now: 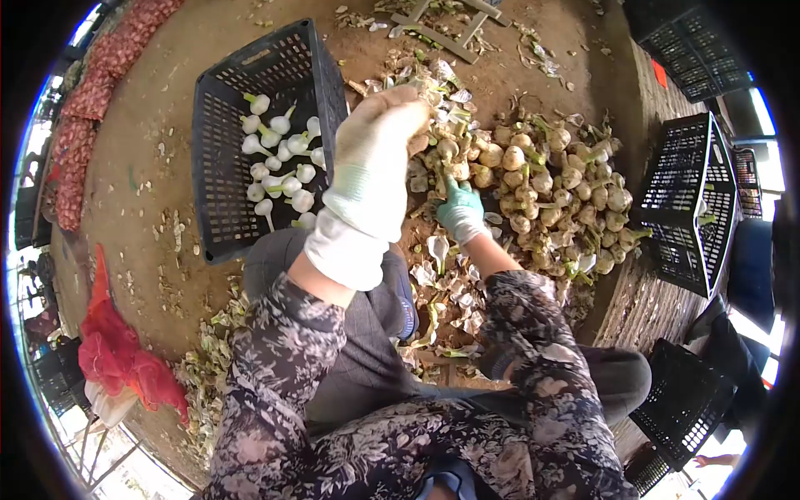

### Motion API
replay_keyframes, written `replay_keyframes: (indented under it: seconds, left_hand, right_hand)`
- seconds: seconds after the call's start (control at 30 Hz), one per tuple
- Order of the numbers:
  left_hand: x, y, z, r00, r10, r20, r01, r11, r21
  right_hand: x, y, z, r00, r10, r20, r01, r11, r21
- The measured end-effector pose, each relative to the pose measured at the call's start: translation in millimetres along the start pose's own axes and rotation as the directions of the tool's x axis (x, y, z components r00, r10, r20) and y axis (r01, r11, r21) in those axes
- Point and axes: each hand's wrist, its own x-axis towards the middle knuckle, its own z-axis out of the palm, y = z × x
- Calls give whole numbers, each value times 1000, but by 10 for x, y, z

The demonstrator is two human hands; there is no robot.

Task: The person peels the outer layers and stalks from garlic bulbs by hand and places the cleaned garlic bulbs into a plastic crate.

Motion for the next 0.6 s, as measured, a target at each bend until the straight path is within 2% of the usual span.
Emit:
replay_keyframes:
  seconds: [0.03,0.07,0.13,0.17,0.2,0.23,0.27,0.3,0.33,0.37,0.4,0.43,0.5,0.53,0.57,0.6]
  left_hand:
    - [-16,37,57,998,64,16,-65,992,104]
    - [-33,56,149,998,63,-28,-59,990,126]
    - [66,-36,112,1000,-7,25,2,981,196]
    - [65,-68,100,999,-23,37,15,977,212]
    - [72,-69,77,998,-49,30,43,984,175]
    - [88,-64,45,997,-67,30,62,987,151]
    - [112,-50,1,996,-78,34,73,990,122]
    - [125,-41,-24,995,-89,37,85,992,89]
    - [101,-2,-8,990,-130,-45,135,981,139]
    - [65,4,0,991,-125,-46,130,986,106]
    - [38,7,2,992,-120,-46,124,989,78]
    - [14,-4,2,993,-112,-48,115,992,56]
    - [10,-87,-70,999,14,-29,-15,998,-56]
    - [30,-94,-150,996,84,-11,-85,991,-101]
    - [24,-60,-177,988,154,2,-152,977,-147]
    - [0,-1,-169,985,160,-72,-168,978,-121]
  right_hand:
    - [128,-14,201,998,0,-67,-10,989,-148]
    - [155,-59,261,993,16,-120,-27,995,-91]
    - [244,-81,367,984,71,-166,-73,997,-7]
    - [269,-41,414,978,72,-197,-49,992,116]
    - [357,92,632,941,-22,-337,167,897,410]
    - [349,86,644,869,-56,-492,394,681,617]
    - [311,128,624,959,121,-258,141,587,797]
    - [263,197,586,973,227,-54,-41,394,918]
    - [167,242,537,974,163,-155,27,599,800]
    - [51,258,468,969,81,-233,89,766,637]
    - [-12,230,407,971,18,-239,114,840,530]
    - [-27,198,450,936,-46,-350,258,764,592]
    - [-129,-60,234,931,-117,-346,223,932,285]
    - [-68,-118,311,913,-164,-374,278,921,273]
    - [-35,-189,330,915,-157,-371,255,939,233]
    - [6,-261,347,917,-69,-394,183,948,261]
